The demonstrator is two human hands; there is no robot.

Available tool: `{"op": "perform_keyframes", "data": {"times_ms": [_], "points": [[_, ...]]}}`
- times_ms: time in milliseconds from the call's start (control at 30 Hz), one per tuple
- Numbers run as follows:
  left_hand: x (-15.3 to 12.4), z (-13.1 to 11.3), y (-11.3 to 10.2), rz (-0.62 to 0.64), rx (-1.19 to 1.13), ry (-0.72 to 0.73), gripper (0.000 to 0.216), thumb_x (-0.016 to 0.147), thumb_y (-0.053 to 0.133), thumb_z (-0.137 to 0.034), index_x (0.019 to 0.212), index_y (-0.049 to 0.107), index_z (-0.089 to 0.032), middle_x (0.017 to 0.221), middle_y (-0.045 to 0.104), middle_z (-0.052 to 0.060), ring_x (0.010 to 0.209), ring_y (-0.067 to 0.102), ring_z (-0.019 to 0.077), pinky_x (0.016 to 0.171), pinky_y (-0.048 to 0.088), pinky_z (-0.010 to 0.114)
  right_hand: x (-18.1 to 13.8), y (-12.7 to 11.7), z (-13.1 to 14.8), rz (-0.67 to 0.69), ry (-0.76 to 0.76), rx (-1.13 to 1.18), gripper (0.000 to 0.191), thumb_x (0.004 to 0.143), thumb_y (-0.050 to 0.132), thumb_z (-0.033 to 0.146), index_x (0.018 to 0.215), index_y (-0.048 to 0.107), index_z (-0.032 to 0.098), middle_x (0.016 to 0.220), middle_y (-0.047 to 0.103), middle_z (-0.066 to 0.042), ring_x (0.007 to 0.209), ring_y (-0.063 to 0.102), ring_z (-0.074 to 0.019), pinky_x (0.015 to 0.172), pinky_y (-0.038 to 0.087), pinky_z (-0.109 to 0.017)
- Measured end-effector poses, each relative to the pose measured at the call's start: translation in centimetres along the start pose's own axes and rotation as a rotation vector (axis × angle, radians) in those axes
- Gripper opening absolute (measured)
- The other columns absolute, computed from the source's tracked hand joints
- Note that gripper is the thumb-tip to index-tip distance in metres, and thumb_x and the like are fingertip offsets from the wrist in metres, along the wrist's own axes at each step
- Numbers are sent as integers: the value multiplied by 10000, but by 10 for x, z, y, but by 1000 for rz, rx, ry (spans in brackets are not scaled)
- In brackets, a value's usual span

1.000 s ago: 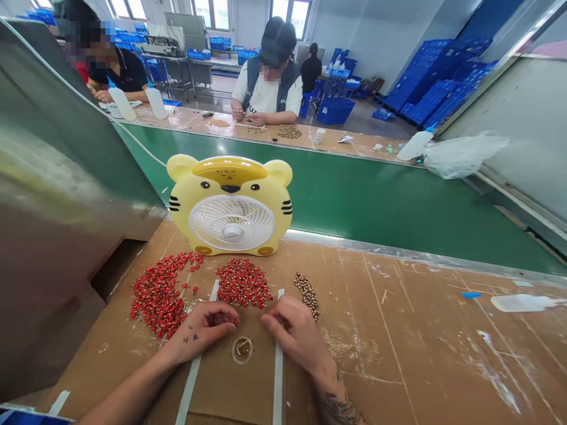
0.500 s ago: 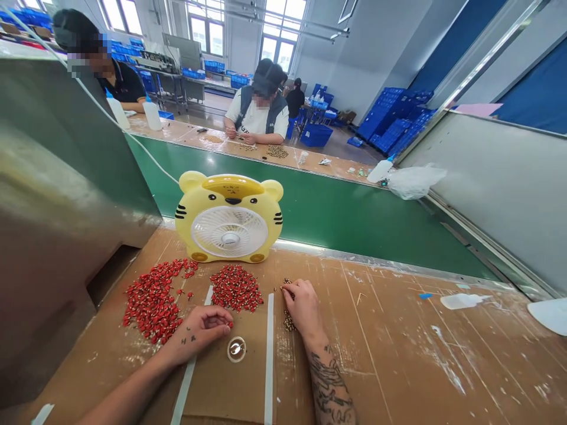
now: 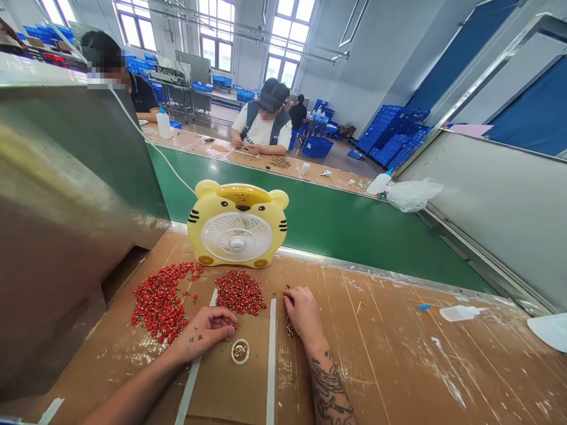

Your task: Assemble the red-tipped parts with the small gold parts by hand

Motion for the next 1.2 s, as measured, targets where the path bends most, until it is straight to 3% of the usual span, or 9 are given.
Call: {"op": "perform_keyframes", "data": {"times_ms": [233,433,533,667,867,967,1200], "points": [[1,2,-1,-5,-4,19,165,731,704,-214,861,702,-114,725,654,21,655,588,130,643,454,229,-4,-4,-3,-8,41,85,169,834,554,202,775,712,196,820,699,-85,846,615,-265,784,448,-362],[0,4,-1,-12,-57,26,197,730,731,-245,866,704,-105,730,663,34,668,604,141,655,490,249,-14,-9,-2,-39,73,288,241,888,516,345,879,673,162,848,704,-87,755,642,-233,691,498,-339],[0,3,-1,-25,-110,25,213,710,757,-261,846,706,-105,703,659,30,651,608,144,643,503,256,-19,-6,13,-16,64,406,301,895,524,409,905,679,151,827,715,-83,717,664,-212,648,530,-305],[-1,2,-4,-76,-154,23,220,676,790,-257,819,712,-110,700,673,29,633,615,138,632,505,248,-25,9,48,105,23,691,282,849,642,432,908,751,178,897,749,-90,834,692,-224,734,554,-307],[-1,-3,-6,-100,-192,15,215,668,801,-260,801,716,-115,667,687,23,603,615,123,615,489,226,-35,40,71,271,161,1056,213,774,765,401,876,779,215,865,778,-82,775,718,-212,737,574,-309],[-2,-4,-5,-98,-216,13,219,673,800,-269,803,721,-111,652,690,25,587,609,118,610,483,223,-36,47,73,274,155,1105,175,782,764,383,863,780,229,859,775,-70,755,709,-196,725,572,-295],[-3,-10,-3,-81,-135,21,192,699,771,-250,832,756,-112,722,734,52,648,639,140,639,481,228,-32,41,76,203,-12,1009,77,819,728,300,817,775,240,870,709,-49,833,662,-179,739,532,-254]]}}
Point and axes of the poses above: each hand's wrist, its own x-axis towards the middle knuckle, its own y-axis out of the palm, z = x × y, the point moved 8 cm from there along x, towards the middle knuckle
